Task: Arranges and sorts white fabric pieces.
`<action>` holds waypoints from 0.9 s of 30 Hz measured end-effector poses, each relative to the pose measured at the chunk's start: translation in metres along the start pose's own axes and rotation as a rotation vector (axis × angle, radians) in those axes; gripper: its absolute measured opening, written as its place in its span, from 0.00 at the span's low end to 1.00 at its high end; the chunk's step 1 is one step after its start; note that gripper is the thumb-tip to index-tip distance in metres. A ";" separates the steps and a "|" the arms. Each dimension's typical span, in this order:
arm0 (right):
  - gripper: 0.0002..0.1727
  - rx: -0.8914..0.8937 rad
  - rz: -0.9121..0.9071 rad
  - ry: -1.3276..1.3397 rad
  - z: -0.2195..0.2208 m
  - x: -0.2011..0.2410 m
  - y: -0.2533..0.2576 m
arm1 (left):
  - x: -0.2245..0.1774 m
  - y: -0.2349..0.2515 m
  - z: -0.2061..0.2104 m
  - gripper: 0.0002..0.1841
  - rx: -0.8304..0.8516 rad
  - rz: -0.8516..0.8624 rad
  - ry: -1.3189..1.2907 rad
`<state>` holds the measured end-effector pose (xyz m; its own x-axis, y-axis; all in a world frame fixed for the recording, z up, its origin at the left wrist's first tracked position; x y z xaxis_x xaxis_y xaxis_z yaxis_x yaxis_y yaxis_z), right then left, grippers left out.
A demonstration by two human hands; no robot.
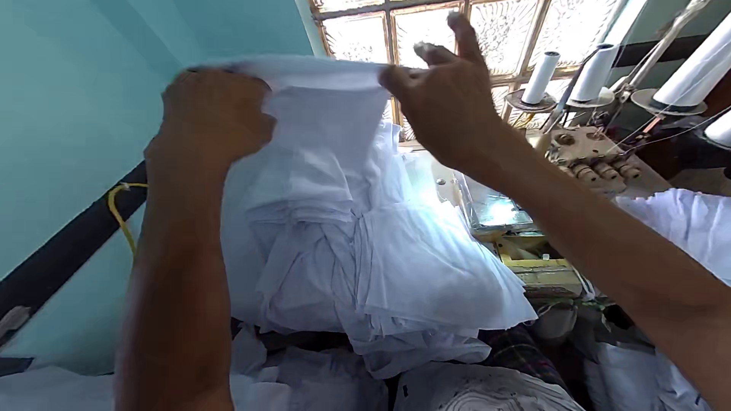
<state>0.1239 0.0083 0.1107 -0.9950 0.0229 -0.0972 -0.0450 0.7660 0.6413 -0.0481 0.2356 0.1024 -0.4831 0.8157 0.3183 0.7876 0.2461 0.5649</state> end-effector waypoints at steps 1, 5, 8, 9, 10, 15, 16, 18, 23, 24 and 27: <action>0.18 -0.056 0.002 0.001 0.010 0.009 0.015 | 0.012 0.001 0.005 0.20 0.059 -0.088 0.020; 0.16 -0.076 -0.136 0.071 0.087 0.046 0.033 | 0.017 -0.034 0.046 0.29 0.414 -0.423 -0.069; 0.18 0.236 -0.205 0.246 0.153 0.066 -0.001 | -0.006 -0.073 0.088 0.22 0.636 -0.536 -0.281; 0.19 0.273 -0.241 0.288 0.172 0.068 -0.018 | -0.014 -0.084 0.099 0.21 0.681 -0.564 -0.341; 0.20 0.233 -0.305 0.289 0.188 0.067 -0.037 | -0.018 -0.092 0.107 0.21 0.689 -0.597 -0.373; 0.11 0.295 -0.361 0.489 0.151 0.073 -0.144 | -0.041 -0.122 0.126 0.22 0.394 -0.860 -0.327; 0.07 0.368 -0.332 0.535 0.132 0.077 -0.161 | -0.052 -0.130 0.123 0.21 0.294 -0.894 -0.330; 0.07 0.384 -0.278 0.572 0.112 0.075 -0.200 | -0.084 -0.144 0.102 0.23 0.231 -0.920 -0.374; 0.08 0.182 -0.244 0.359 0.108 0.073 -0.251 | -0.177 -0.164 0.045 0.19 0.172 -0.748 -0.549; 0.08 0.154 -0.269 0.321 0.108 0.076 -0.253 | -0.197 -0.166 0.034 0.15 0.173 -0.671 -0.619; 0.08 0.132 -0.333 0.276 0.106 0.082 -0.253 | -0.234 -0.171 0.037 0.05 0.224 -0.491 -0.938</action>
<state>0.0630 -0.1158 -0.1400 -0.9157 -0.3968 -0.0636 -0.3724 0.7784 0.5053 -0.0557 0.0222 -0.0965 -0.3546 0.6542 -0.6680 0.6857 0.6677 0.2899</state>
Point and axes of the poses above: each hand's wrist, its own y-axis towards the middle knuckle, its own z-axis out of the palm, x = y × z, the point moved 5 cm from there along y, towards the middle knuckle, and after that the axes turned 2 degrees about y, right-handed, at the moved point
